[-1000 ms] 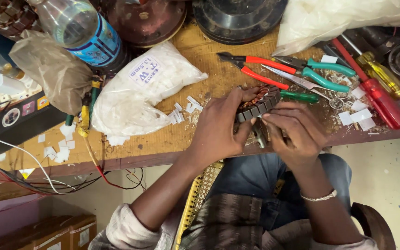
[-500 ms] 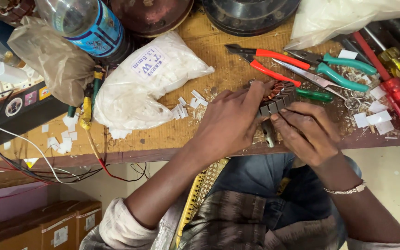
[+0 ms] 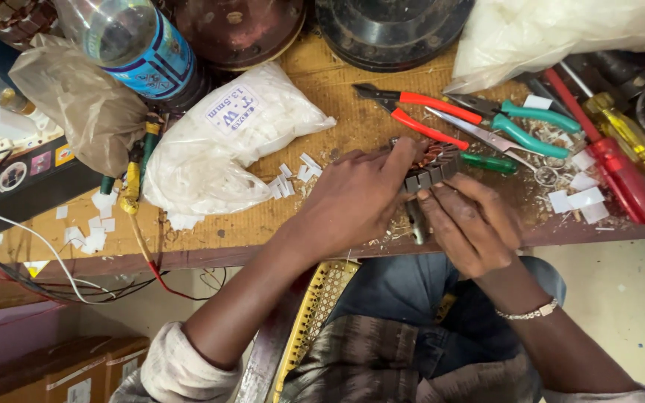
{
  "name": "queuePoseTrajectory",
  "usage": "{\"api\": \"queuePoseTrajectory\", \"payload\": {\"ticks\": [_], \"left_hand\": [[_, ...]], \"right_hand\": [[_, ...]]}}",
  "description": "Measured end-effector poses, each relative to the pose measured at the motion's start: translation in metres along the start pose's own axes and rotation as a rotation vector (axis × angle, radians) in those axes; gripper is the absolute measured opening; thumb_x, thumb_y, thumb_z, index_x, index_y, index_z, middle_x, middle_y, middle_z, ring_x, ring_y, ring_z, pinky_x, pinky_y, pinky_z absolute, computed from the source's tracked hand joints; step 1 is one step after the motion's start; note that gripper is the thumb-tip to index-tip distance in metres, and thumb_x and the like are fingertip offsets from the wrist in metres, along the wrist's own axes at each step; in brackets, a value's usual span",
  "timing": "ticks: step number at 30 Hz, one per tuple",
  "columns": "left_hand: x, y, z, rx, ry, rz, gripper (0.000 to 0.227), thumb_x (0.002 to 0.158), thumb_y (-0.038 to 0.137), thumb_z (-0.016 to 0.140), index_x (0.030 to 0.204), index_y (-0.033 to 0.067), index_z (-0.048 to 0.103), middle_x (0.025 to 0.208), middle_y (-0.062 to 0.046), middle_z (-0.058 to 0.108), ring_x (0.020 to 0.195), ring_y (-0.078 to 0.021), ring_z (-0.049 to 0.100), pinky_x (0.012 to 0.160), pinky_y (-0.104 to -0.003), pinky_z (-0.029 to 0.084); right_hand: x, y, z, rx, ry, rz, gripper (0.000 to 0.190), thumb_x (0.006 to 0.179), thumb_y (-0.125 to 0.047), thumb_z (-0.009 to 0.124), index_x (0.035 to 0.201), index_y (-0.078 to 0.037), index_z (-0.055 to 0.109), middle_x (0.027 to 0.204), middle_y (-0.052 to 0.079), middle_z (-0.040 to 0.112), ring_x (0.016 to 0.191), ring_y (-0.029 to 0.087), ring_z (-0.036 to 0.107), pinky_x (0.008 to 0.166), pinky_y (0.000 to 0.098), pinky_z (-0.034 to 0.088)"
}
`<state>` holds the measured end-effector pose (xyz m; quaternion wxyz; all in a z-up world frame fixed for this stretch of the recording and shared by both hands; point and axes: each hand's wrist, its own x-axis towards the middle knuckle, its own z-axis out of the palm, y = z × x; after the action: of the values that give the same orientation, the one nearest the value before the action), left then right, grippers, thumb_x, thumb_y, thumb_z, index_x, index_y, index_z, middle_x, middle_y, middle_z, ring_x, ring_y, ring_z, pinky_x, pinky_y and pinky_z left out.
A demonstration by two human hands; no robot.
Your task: The person inserts small white plastic spacers into the slots of a circular motor stator assembly. They use a green-handled screwdriver to press the spacers into place and rotate the stator to access different slots.
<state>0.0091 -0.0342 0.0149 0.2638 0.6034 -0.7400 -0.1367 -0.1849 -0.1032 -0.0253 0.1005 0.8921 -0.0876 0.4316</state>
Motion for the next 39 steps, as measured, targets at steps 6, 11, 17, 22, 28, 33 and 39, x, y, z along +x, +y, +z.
{"api": "queuePoseTrajectory", "payload": {"ticks": [6, 11, 17, 22, 28, 33, 39], "left_hand": [[0.004, -0.007, -0.003, 0.089, -0.135, -0.038, 0.047, 0.086, 0.007, 0.065, 0.127, 0.0011, 0.041, 0.08, -0.021, 0.07, 0.083, -0.0439, 0.07, 0.079, -0.054, 0.055], [0.002, -0.013, 0.0, 0.083, -0.041, 0.068, 0.049, 0.085, 0.008, 0.066, 0.125, -0.0011, 0.041, 0.078, -0.022, 0.068, 0.077, -0.045, 0.07, 0.074, -0.054, 0.054], [0.0, -0.015, -0.002, 0.06, -0.07, 0.081, 0.038, 0.093, 0.01, 0.064, 0.122, 0.0001, 0.042, 0.072, -0.022, 0.065, 0.078, -0.046, 0.068, 0.074, -0.055, 0.053], [0.001, -0.014, -0.006, 0.034, -0.059, 0.101, 0.046, 0.088, 0.003, 0.059, 0.131, -0.0006, 0.042, 0.073, -0.023, 0.064, 0.077, -0.0457, 0.067, 0.072, -0.054, 0.052], [0.001, -0.012, -0.008, 0.002, -0.083, 0.077, 0.044, 0.095, 0.012, 0.062, 0.133, 0.0009, 0.042, 0.076, -0.024, 0.065, 0.076, -0.0462, 0.067, 0.072, -0.055, 0.051], [0.0, -0.015, -0.008, 0.028, -0.091, 0.093, 0.045, 0.094, 0.015, 0.064, 0.129, 0.0007, 0.041, 0.084, -0.026, 0.066, 0.082, -0.0485, 0.066, 0.076, -0.057, 0.05], [-0.002, -0.021, -0.006, 0.006, -0.069, 0.13, 0.044, 0.09, 0.009, 0.06, 0.13, 0.0001, 0.042, 0.092, -0.027, 0.066, 0.085, -0.0471, 0.067, 0.082, -0.057, 0.051]], "right_hand": [[0.006, -0.01, -0.015, 0.011, -0.097, 0.105, 0.017, 0.088, 0.006, 0.075, 0.104, 0.003, 0.079, 0.107, 0.014, 0.075, 0.104, 0.03, 0.075, 0.084, 0.0365, 0.063], [0.0, -0.008, -0.007, 0.007, -0.069, 0.094, 0.013, 0.092, 0.004, 0.075, 0.103, 0.004, 0.079, 0.104, 0.014, 0.077, 0.103, 0.029, 0.075, 0.086, 0.0359, 0.064], [-0.003, -0.013, 0.002, -0.005, 0.019, 0.107, 0.013, 0.09, 0.007, 0.075, 0.102, 0.005, 0.079, 0.101, 0.015, 0.076, 0.099, 0.03, 0.075, 0.085, 0.0366, 0.064], [-0.001, -0.014, 0.002, 0.004, 0.048, 0.103, 0.017, 0.085, 0.007, 0.074, 0.101, 0.006, 0.078, 0.1, 0.016, 0.076, 0.097, 0.031, 0.074, 0.084, 0.0379, 0.064], [0.004, -0.019, 0.001, 0.041, 0.057, 0.14, 0.02, 0.085, 0.01, 0.071, 0.104, 0.008, 0.076, 0.102, 0.017, 0.074, 0.099, 0.032, 0.073, 0.087, 0.0401, 0.063], [0.004, -0.022, 0.0, 0.038, 0.045, 0.153, 0.023, 0.08, 0.009, 0.071, 0.103, 0.007, 0.076, 0.101, 0.017, 0.075, 0.098, 0.032, 0.073, 0.084, 0.0401, 0.062], [0.004, -0.023, 0.005, 0.046, 0.08, 0.154, 0.021, 0.081, 0.008, 0.073, 0.102, 0.006, 0.076, 0.1, 0.016, 0.074, 0.097, 0.032, 0.072, 0.082, 0.0403, 0.063]]}}
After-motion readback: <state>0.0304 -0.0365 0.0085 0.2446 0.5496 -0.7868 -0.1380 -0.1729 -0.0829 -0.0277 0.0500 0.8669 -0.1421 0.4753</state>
